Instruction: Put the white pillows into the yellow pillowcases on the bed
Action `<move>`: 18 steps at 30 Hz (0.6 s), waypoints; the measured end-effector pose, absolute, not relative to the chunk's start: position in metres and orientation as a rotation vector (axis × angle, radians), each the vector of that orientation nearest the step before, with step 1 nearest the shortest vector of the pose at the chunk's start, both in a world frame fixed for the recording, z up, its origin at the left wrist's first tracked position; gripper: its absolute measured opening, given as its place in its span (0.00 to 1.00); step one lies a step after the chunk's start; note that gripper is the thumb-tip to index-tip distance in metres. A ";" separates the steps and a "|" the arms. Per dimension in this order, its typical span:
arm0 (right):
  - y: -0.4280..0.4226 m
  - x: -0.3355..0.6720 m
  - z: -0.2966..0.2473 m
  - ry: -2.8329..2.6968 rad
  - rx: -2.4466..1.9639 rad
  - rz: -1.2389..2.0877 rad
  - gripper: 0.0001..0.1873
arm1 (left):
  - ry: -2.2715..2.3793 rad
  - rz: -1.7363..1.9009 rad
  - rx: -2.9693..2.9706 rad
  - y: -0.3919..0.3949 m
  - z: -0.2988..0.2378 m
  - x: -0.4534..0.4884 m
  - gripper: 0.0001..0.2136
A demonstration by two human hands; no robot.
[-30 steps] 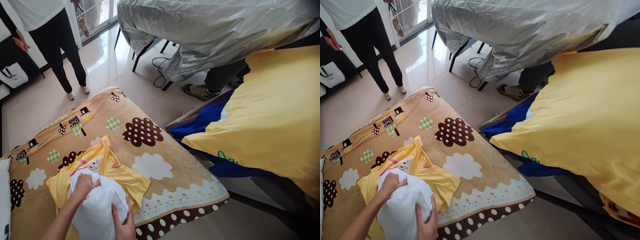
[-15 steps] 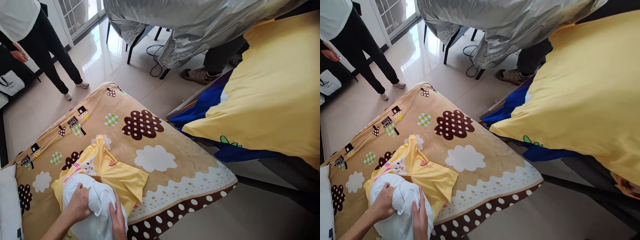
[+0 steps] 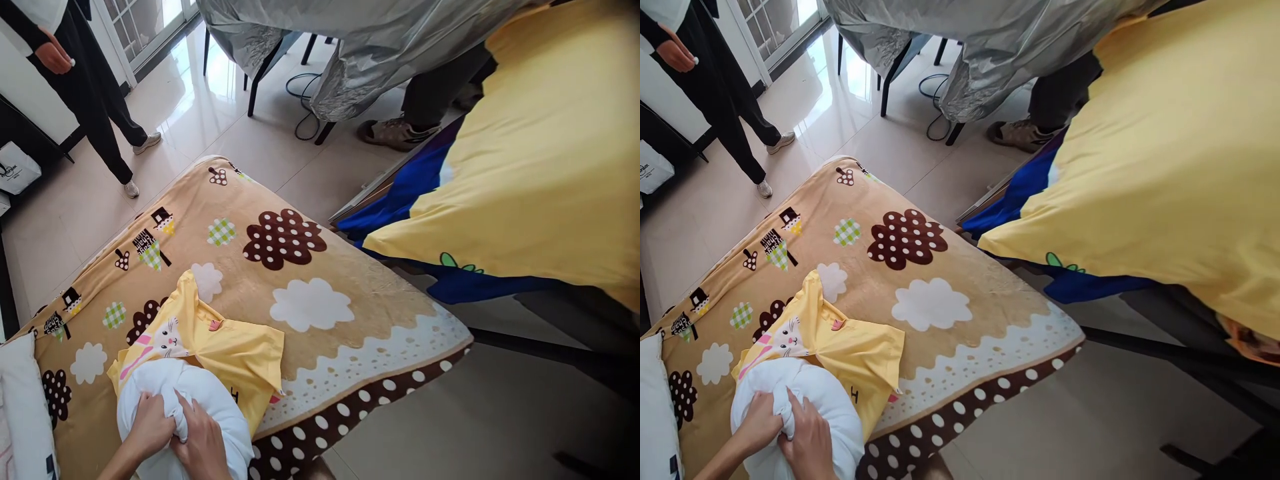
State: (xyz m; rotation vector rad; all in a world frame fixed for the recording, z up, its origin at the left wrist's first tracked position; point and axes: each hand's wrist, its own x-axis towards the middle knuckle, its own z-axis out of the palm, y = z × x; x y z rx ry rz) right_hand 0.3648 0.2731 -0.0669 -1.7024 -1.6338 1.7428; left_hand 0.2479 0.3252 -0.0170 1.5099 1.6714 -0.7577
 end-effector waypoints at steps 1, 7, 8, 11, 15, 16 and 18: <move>0.269 0.361 -0.069 -1.626 -1.724 1.719 0.38 | 1.659 -0.772 1.482 0.327 -0.009 0.245 0.11; 0.262 0.357 -0.069 -1.601 -1.684 1.681 0.12 | 1.630 -0.506 1.625 0.367 0.028 0.233 0.14; 0.261 0.357 -0.069 -1.616 -1.670 1.694 0.11 | 1.627 -0.477 1.727 0.378 0.024 0.237 0.14; 0.251 0.350 -0.078 -1.708 -1.645 1.690 0.11 | 1.553 -0.779 1.984 0.402 -0.011 0.254 0.15; 0.227 0.330 -0.104 -1.847 -1.686 1.763 0.09 | 1.571 -1.129 1.971 0.403 -0.064 0.262 0.17; 0.223 0.327 -0.108 -1.870 -1.710 1.783 0.08 | 1.586 -1.137 1.947 0.399 -0.071 0.258 0.17; 0.218 0.326 -0.108 -1.881 -1.707 1.794 0.08 | 1.577 -1.147 1.902 0.391 -0.076 0.247 0.17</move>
